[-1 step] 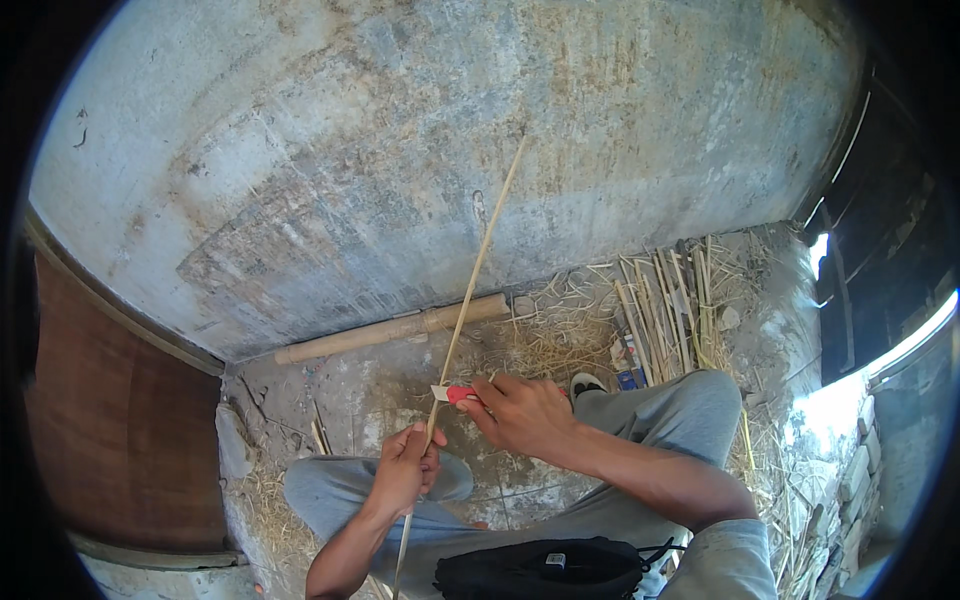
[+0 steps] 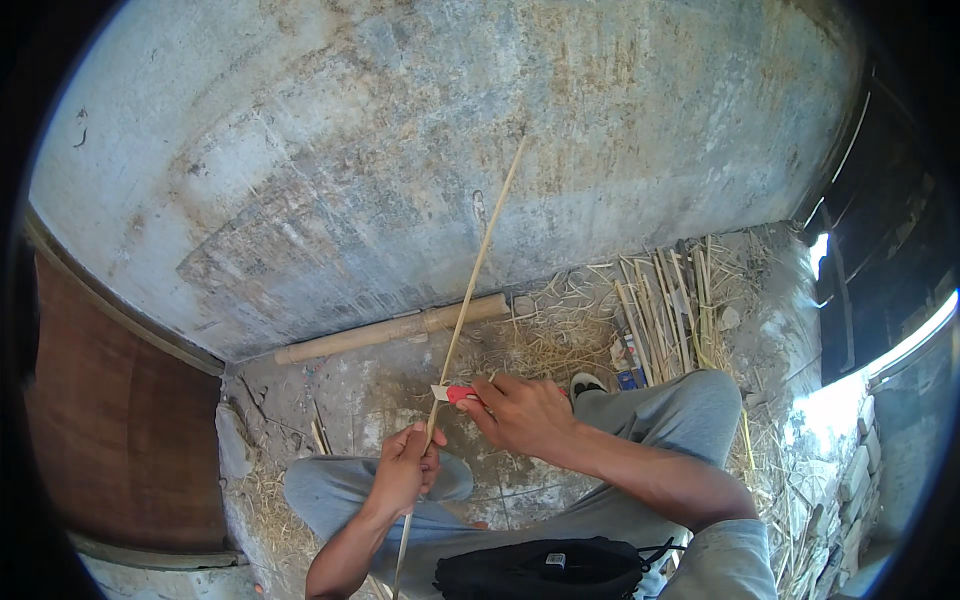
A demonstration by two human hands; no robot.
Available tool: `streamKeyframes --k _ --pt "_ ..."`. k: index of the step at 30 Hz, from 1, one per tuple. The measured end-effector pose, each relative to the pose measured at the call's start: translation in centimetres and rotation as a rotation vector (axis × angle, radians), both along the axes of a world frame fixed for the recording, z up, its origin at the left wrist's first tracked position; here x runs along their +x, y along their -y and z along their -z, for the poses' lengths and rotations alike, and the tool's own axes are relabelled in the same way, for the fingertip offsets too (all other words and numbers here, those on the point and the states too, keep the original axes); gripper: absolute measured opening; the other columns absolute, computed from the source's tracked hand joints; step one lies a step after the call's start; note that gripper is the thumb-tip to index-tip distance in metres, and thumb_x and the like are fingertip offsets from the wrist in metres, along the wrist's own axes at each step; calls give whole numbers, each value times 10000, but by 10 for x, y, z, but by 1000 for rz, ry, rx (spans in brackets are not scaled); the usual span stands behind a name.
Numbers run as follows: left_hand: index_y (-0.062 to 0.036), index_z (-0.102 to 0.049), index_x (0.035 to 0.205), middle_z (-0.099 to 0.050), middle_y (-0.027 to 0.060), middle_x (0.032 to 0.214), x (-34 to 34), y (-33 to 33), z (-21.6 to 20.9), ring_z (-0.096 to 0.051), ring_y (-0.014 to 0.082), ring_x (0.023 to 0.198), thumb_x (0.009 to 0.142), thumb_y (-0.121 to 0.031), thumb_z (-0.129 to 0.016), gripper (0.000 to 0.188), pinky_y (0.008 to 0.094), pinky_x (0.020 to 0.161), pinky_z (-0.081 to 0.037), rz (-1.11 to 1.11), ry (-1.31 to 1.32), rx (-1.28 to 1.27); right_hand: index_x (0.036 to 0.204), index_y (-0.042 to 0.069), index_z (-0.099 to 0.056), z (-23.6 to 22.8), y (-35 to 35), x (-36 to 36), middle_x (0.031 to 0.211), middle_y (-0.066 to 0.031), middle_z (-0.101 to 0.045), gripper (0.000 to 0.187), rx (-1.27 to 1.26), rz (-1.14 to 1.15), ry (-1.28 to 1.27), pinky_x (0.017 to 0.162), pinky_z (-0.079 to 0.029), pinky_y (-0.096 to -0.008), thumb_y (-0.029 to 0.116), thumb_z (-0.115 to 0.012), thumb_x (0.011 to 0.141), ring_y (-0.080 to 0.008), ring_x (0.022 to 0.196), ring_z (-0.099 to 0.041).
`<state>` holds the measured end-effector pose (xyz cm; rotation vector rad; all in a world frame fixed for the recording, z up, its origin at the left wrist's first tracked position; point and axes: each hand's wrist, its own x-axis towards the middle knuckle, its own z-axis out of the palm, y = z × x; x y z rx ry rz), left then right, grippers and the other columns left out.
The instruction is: The person shaves a thin wooden stick using a utility knife, bends the stick by hand, and scrapes down its length with the knife.
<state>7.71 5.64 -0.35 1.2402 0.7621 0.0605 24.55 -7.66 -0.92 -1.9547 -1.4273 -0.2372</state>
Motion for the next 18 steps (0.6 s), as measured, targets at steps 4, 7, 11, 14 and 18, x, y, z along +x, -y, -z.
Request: streamKeyframes --k 4,7,11,14,18 --pt "-48 -546 924 -325 -43 582 0 0 0 -284 47 435 1060 -352 -387 369 233 378 -221 -7 -1 6 954 55 -665 2 0 1 662 -75 -586 260 -7 -10 -6 404 -463 -383 298 -709 872 -264 501 -610" --pt "-47 -549 922 -327 -43 582 1 1 -1 -289 46 434 1059 -358 -392 375 231 376 -221 0 5 7 951 56 -664 5 -1 1 667 -76 -590 257 7 2 1 404 -464 -382 298 -706 876 -265 503 -612" --pt "-48 -551 925 -328 -44 584 1 2 0 -283 44 433 1060 -361 -390 377 230 375 -219 -3 11 29 950 56 -663 3 -1 1 673 -76 -594 257 7 0 -6 403 -465 -382 299 -705 877 -265 505 -614" --pt "-37 -552 927 -350 -44 588 1 2 0 -298 39 430 1065 -346 -384 377 224 376 -228 -9 15 43 942 63 -659 3 -1 1 673 -70 -591 251 4 9 6 400 -461 -383 301 -704 877 -262 502 -612" --pt "-50 -549 924 -334 -49 591 2 3 -1 -277 40 432 1062 -361 -383 379 227 376 -224 -2 -4 81 929 75 -653 2 -2 1 664 -61 -580 240 16 19 39 389 -451 -378 303 -704 876 -254 488 -605"
